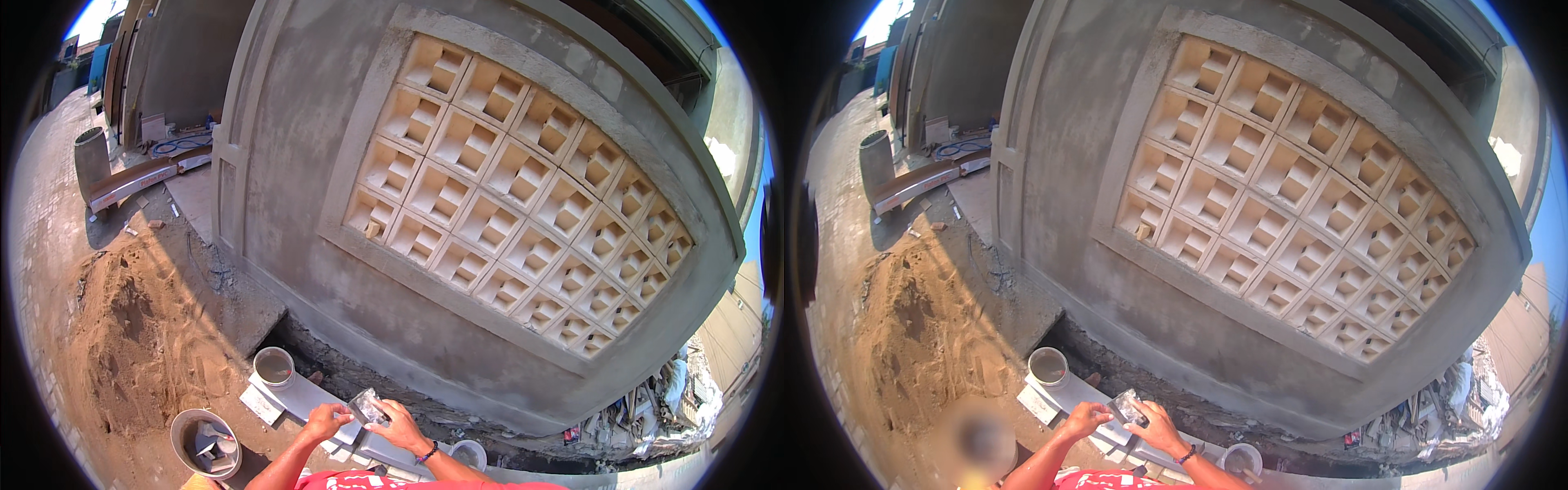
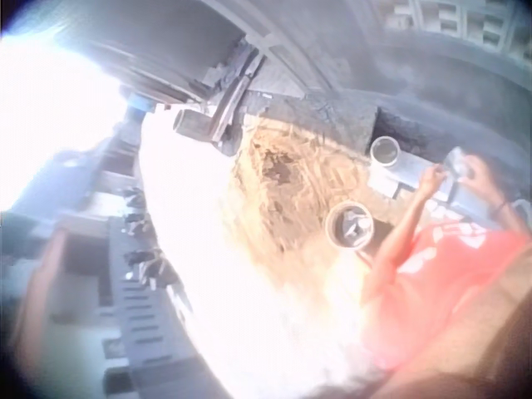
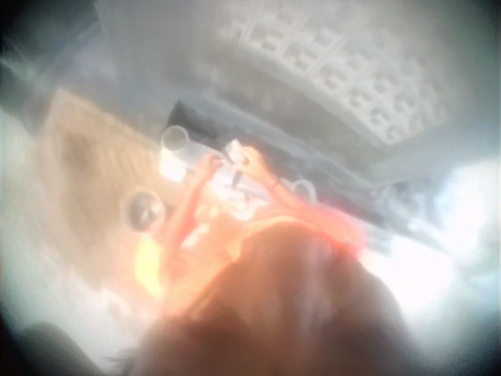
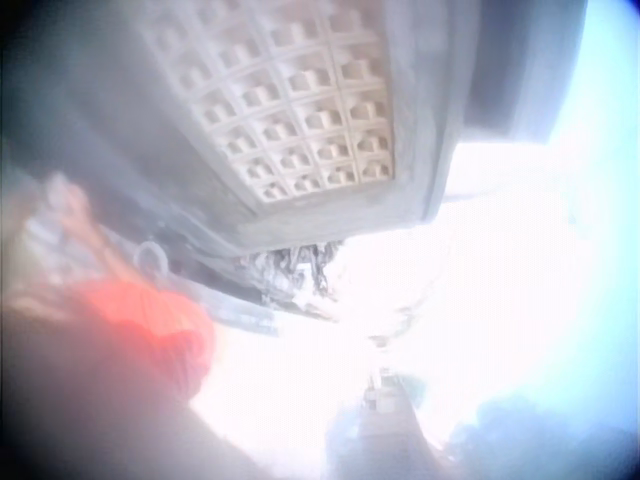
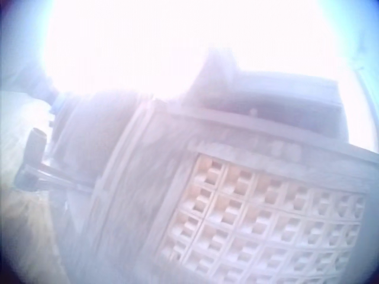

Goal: The person smooths wet cement on a curved wall section using a hand trowel. They repeatedly apply and level the cement along the top edge and side of a decorative lattice panel, then briefly pause to wipe the trowel before resuming smoothing.

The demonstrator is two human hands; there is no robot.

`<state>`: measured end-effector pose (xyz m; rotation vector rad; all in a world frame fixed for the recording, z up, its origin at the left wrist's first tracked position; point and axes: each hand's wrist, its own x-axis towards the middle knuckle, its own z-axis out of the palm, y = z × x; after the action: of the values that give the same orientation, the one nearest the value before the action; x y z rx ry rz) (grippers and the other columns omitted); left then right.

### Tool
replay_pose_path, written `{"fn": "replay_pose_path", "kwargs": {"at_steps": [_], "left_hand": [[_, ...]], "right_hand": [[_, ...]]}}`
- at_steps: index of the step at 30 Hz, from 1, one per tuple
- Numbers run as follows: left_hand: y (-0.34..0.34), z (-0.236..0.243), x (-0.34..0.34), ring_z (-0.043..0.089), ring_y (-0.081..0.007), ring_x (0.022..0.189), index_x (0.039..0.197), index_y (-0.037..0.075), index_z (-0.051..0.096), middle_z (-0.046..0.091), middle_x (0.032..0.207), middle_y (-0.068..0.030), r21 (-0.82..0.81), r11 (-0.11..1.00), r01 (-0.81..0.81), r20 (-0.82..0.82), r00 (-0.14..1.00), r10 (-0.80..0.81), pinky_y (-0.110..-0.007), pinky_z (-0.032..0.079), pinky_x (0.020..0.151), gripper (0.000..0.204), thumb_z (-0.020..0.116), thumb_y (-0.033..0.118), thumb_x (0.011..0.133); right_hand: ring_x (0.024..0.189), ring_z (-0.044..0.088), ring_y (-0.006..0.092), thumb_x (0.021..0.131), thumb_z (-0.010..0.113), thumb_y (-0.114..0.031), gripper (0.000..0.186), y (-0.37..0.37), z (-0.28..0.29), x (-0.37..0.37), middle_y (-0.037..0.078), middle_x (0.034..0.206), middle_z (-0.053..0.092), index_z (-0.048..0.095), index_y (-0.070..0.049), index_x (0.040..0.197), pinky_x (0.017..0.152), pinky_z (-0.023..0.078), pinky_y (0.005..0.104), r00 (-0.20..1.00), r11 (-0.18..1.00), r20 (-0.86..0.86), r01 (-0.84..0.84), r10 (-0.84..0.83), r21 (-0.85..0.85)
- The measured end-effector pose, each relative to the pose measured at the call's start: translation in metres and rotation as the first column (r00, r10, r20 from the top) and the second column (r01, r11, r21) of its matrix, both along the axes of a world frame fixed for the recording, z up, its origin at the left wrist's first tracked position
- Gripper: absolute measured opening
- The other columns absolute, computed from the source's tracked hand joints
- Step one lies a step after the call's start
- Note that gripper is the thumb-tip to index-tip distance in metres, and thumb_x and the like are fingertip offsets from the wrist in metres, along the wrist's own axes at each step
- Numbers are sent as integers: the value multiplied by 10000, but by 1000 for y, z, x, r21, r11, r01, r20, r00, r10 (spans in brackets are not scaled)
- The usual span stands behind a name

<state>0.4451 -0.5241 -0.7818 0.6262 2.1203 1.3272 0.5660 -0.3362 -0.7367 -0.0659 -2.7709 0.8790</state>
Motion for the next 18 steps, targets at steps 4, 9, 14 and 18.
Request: {"fn": "replay_pose_path", "kwargs": {"at_steps": [4, 9, 14, 18], "left_hand": [[1, 0, 1, 501, -75, 672, 835, 28, 682, 607, 711, 18, 263, 961, -83, 208, 978, 27, -278, 421, 600, 223, 713, 247, 868], [1, 7, 2, 455, -42, 628, 810, 45, 683, 570, 680, 64, 349, 930, -119, 276, 961, 19, -244, 383, 557, 165, 702, 193, 881], [2, 12, -3, 473, -49, 667, 859, 31, 686, 581, 704, 58, 331, 944, -18, 202, 978, -52, -262, 407, 596, 205, 663, 228, 909], [3, 18, -1, 487, -57, 719, 901, 18, 681, 595, 755, 48, 363, 931, -25, 171, 984, -40, -265, 419, 642, 241, 632, 253, 929]], "right_hand": [[1125, 547, 339, 792, 744, -367, 635, -9, 12, -3, 198, 1215, 568, 542, -85, 1325, 960, 438, 393, 997, 989, 75, -13, 24, -147], [1108, 560, 326, 788, 750, -360, 641, -7, 15, -3, 187, 1205, 578, 541, -81, 1326, 951, 441, 388, 998, 988, 69, -3, 13, -155], [893, 577, 152, 757, 800, -306, 661, -1, 10, -1, 113, 1220, 585, 549, -97, 1331, 684, 488, 272, 998, 995, -53, -38, 33, -93], [814, 560, 107, 748, 812, -289, 676, -5, 20, 0, 95, 1184, 602, 547, -68, 1329, 646, 468, 244, 997, 970, -59, 29, -45, -243]]}}
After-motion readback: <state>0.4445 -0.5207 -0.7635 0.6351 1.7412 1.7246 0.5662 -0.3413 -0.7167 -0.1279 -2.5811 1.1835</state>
